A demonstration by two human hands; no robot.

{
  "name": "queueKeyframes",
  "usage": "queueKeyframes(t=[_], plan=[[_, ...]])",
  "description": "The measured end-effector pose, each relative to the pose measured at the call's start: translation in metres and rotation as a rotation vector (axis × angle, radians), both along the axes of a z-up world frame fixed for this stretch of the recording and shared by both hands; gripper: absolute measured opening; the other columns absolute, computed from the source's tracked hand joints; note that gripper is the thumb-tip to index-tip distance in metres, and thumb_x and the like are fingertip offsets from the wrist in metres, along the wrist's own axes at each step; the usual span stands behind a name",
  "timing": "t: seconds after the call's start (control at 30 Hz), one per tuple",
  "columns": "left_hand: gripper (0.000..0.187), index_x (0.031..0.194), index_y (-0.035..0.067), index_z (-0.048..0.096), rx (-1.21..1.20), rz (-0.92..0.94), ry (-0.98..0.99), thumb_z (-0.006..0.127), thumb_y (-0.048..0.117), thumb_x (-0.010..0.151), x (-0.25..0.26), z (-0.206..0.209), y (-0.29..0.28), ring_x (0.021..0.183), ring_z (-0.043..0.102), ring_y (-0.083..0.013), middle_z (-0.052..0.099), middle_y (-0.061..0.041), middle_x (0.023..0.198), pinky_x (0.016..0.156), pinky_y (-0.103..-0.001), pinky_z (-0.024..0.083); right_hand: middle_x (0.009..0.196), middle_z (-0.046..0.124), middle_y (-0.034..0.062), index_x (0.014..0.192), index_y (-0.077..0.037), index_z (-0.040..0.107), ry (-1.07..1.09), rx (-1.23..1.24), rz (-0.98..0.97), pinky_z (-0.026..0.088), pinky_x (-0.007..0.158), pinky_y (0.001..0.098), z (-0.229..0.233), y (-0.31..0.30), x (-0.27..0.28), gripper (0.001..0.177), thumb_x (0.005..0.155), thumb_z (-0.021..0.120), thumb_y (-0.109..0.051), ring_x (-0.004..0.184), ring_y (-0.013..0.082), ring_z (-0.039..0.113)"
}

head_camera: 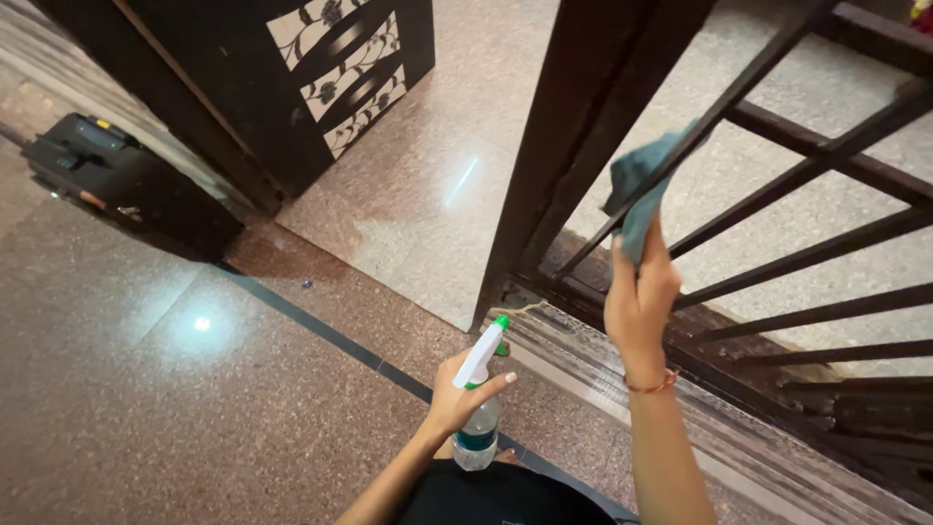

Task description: The person sprays a cleaning solution from a bottle onto a metal gate and wipes the bars and frame with a cloth.

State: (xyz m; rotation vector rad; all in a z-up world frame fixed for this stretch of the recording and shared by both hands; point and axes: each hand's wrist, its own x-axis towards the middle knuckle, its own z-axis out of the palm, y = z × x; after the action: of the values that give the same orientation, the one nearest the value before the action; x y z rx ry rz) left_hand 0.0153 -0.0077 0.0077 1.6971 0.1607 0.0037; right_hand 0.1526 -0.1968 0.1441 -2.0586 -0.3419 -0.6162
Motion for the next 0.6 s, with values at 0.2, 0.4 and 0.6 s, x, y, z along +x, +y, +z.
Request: queueKeyframes(t=[0.2,0.4,0.6], plan=[[0.052,0.118,0.007,0.074,-0.051,-0.020,-0.032,0.086,0.037,0.077,-0.001,0.003,-0.001,0.077,0.061,-0.0089,0.070,-0.001,0.082,0.070,-0.028,0.052,0.083,0.064,0.0087,0.149,-0.002,0.052,0.142,0.025,0.042,0.048,0.062,0.0311,-0.114,-0.009,-0.005,0.046,0.110,0.054,-0.025,0.067,0.0121,0.057],[0.053,0.118,0.007,0.074,-0.070,-0.029,-0.066,0.085,0.038,0.077,-0.005,0.007,0.002,0.078,0.062,-0.0079,0.071,0.000,0.084,0.071,-0.027,0.052,0.074,0.054,0.0097,0.146,0.002,0.054,0.406,0.097,0.031,0.043,0.062,0.0313,-0.186,-0.020,0.002,0.049,0.107,0.055,-0.027,0.067,0.0137,0.046],[0.053,0.119,0.007,0.074,-0.029,-0.027,-0.047,0.086,0.038,0.077,-0.008,0.004,0.005,0.072,0.057,-0.0087,0.066,-0.001,0.077,0.065,-0.028,0.050,0.081,0.068,0.0048,0.154,-0.010,0.044,0.461,0.279,0.112,0.043,0.054,0.0246,-0.114,-0.012,0.002,0.050,0.109,0.043,-0.028,0.065,0.0123,0.060]])
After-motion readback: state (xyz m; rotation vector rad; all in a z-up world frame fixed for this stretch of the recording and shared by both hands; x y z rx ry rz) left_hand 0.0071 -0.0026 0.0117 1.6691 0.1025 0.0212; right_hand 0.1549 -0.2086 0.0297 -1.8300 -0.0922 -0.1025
